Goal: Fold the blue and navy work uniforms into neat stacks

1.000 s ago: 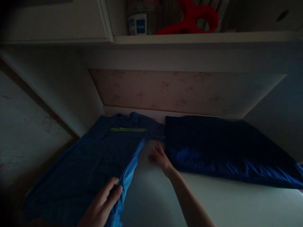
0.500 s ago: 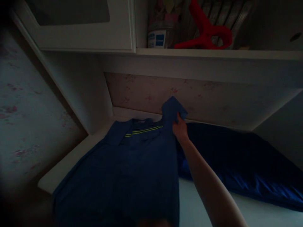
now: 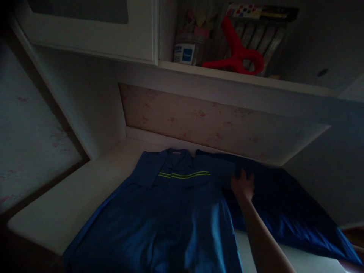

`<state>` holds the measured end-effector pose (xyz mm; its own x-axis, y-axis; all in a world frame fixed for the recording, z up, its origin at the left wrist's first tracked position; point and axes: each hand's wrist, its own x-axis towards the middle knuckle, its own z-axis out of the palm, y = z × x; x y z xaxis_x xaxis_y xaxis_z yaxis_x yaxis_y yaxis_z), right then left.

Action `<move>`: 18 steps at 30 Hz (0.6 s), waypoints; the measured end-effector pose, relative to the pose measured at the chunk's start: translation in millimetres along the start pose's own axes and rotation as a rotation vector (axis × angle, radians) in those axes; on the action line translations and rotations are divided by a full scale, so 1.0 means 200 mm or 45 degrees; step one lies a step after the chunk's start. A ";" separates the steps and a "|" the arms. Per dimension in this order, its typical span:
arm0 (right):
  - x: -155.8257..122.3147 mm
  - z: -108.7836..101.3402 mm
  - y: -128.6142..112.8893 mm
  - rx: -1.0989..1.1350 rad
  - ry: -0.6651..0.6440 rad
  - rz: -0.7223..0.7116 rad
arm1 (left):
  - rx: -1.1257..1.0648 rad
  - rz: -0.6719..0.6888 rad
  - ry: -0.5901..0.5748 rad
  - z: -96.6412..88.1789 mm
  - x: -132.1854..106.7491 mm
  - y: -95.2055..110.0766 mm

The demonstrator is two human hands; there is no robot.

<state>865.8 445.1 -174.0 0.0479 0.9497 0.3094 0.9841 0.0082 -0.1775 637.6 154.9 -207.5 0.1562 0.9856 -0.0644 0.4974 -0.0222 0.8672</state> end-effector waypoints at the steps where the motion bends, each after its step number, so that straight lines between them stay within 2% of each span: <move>1: 0.00 -0.02 -0.03 0.011 0.008 -0.044 | 0.050 0.000 0.052 -0.05 0.03 0.00; 3: 0.02 -0.04 -0.09 0.023 0.014 -0.238 | 0.221 -0.032 0.205 -0.20 0.11 -0.06; 4: 0.02 -0.03 -0.13 0.019 0.016 -0.325 | 0.332 -0.087 0.326 -0.30 0.14 -0.11; 6: 0.03 0.02 -0.20 0.002 0.009 -0.396 | 0.495 -0.199 0.472 -0.50 0.21 -0.25; 8: 0.01 0.11 -0.26 -0.038 -0.119 -0.377 | 0.620 -0.290 0.536 -0.65 0.25 -0.39; 10: -0.03 0.21 -0.28 -0.079 -0.335 -0.339 | 0.701 -0.345 0.544 -0.75 0.26 -0.50; 12: -0.07 0.30 -0.28 -0.109 -0.495 -0.313 | 0.743 -0.379 0.538 -0.82 0.25 -0.58; 14: -0.11 0.37 -0.27 -0.129 -0.529 -0.308 | 0.767 -0.441 0.585 -0.91 0.22 -0.64; 18: -0.12 0.42 -0.24 -0.169 -0.527 -0.328 | 0.808 -0.756 0.831 -1.21 0.05 -0.76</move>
<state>803.4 447.6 -251.5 -0.2447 0.9668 -0.0738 0.9696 0.2442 -0.0159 357.0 209.0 -220.1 -0.6452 0.7625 0.0484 0.7235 0.5894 0.3594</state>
